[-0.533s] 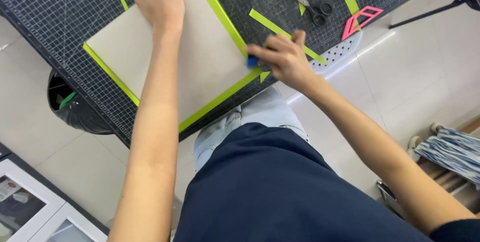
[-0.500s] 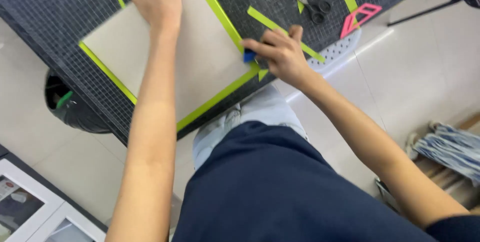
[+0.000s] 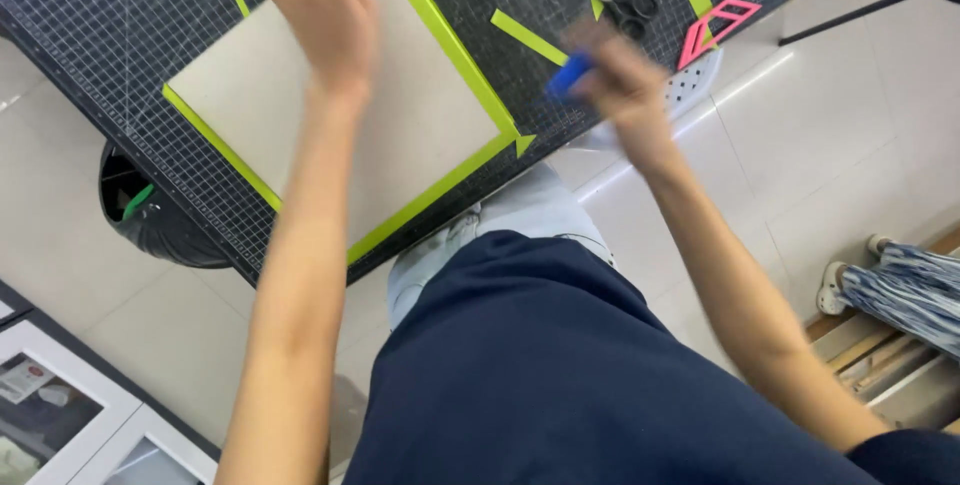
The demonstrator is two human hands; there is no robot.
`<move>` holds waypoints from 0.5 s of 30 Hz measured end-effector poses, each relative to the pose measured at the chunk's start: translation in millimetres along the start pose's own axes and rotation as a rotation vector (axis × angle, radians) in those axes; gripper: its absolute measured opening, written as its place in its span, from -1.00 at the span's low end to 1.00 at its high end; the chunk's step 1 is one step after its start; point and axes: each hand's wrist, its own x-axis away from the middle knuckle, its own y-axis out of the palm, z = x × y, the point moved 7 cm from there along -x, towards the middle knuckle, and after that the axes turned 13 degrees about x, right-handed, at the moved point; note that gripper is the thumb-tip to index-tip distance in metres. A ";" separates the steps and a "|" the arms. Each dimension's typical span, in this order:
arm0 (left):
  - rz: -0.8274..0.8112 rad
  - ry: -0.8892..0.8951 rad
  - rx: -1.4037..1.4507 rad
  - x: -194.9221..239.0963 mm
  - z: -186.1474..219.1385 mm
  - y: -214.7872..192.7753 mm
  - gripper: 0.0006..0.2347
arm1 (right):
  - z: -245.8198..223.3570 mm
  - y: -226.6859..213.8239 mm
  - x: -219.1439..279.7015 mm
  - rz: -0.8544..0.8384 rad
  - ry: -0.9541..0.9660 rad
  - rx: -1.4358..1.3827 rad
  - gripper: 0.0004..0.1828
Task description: Refining the edges of a white box by applying green adhesive paper, smoothing it with a squeegee, and trimming excess with a craft knife and scissors.
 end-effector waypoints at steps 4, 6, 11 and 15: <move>-0.441 -0.298 -0.110 71.0 83.4 6.0 -0.39 | 52.0 -27.3 33.1 0.484 0.593 -0.698 -0.49; -0.588 -0.380 -0.001 99.0 112.1 16.0 -0.17 | 60.3 -22.2 53.0 0.579 0.717 -0.867 -0.47; -0.605 -0.561 0.219 102.4 123.0 19.6 0.04 | 79.0 7.9 85.9 0.622 0.836 -0.851 -0.61; -0.657 -0.561 0.217 102.2 119.2 21.0 0.14 | 73.7 23.3 79.9 0.618 0.880 -0.912 -0.61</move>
